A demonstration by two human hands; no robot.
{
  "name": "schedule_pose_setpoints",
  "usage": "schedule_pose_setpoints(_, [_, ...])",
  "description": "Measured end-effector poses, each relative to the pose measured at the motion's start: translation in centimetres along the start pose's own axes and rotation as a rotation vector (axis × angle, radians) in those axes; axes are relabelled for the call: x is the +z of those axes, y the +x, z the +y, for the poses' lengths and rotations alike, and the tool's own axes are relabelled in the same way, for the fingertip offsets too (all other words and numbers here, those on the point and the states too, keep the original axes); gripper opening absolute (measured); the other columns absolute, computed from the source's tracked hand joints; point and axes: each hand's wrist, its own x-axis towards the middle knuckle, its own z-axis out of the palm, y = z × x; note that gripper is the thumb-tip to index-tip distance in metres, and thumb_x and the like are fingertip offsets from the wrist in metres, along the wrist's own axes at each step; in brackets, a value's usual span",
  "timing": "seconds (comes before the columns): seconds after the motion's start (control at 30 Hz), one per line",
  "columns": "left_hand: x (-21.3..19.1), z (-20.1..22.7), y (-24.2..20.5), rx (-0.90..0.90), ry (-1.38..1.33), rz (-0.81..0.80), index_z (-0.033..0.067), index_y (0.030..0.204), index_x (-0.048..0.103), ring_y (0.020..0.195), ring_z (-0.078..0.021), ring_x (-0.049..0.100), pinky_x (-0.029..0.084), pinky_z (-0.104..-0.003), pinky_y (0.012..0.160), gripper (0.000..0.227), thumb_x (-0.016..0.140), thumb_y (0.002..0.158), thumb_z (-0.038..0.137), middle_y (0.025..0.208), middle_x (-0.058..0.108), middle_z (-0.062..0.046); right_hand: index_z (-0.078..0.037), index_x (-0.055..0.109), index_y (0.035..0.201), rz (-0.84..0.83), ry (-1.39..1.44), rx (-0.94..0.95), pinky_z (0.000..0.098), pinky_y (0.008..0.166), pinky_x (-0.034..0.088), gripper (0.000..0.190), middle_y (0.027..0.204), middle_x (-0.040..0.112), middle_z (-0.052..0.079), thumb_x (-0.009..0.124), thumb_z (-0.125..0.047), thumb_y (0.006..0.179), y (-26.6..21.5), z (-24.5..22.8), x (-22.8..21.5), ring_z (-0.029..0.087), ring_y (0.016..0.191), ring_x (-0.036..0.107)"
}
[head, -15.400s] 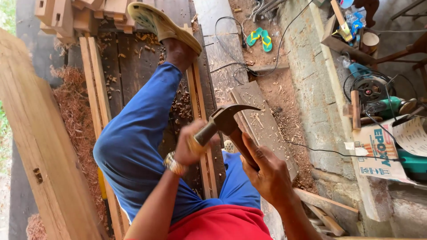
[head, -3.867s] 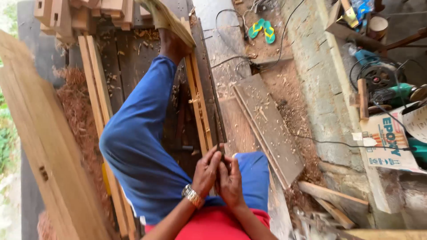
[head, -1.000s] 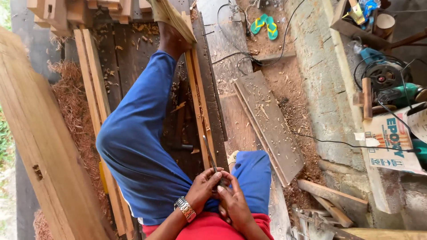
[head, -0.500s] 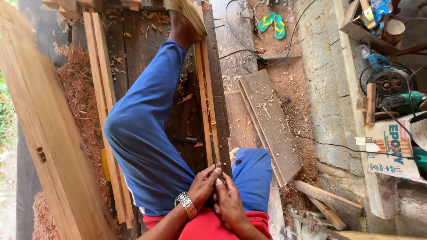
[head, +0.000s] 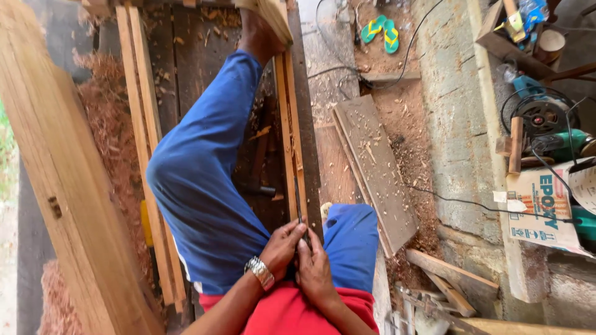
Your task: Chiseling and hammering wood to create joints or slots.
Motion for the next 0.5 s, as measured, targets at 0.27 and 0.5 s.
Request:
schedule_pose_setpoints(0.27, [-1.3,-1.6,1.9,-0.061,-0.034,-0.007,0.0026,0.123,0.067,0.078,-0.0096,0.063,0.054,-0.026,0.070,0.029,0.055,0.105,0.022,0.090,0.071,-0.001,-0.001,0.049,0.140,0.067,-0.043,-0.046,0.0378,0.096,0.052,0.046,0.127,0.067,0.021,0.049,-0.027,0.102,0.2,1.2,1.0,0.030,0.116,0.067])
schedule_pose_setpoints(0.5, [-1.3,-2.2,2.6,0.060,0.168,0.067,0.0049,0.126,0.068,0.083,-0.0052,0.065,0.054,-0.024,0.074,0.032,0.057,0.103,0.025,0.097,0.072,0.003,-0.003,0.048,0.140,0.078,-0.043,-0.070,0.0396,0.101,0.050,0.045,0.130,0.065,0.022,0.048,-0.026,0.102,1.3,4.0,1.2,0.031,0.122,0.065])
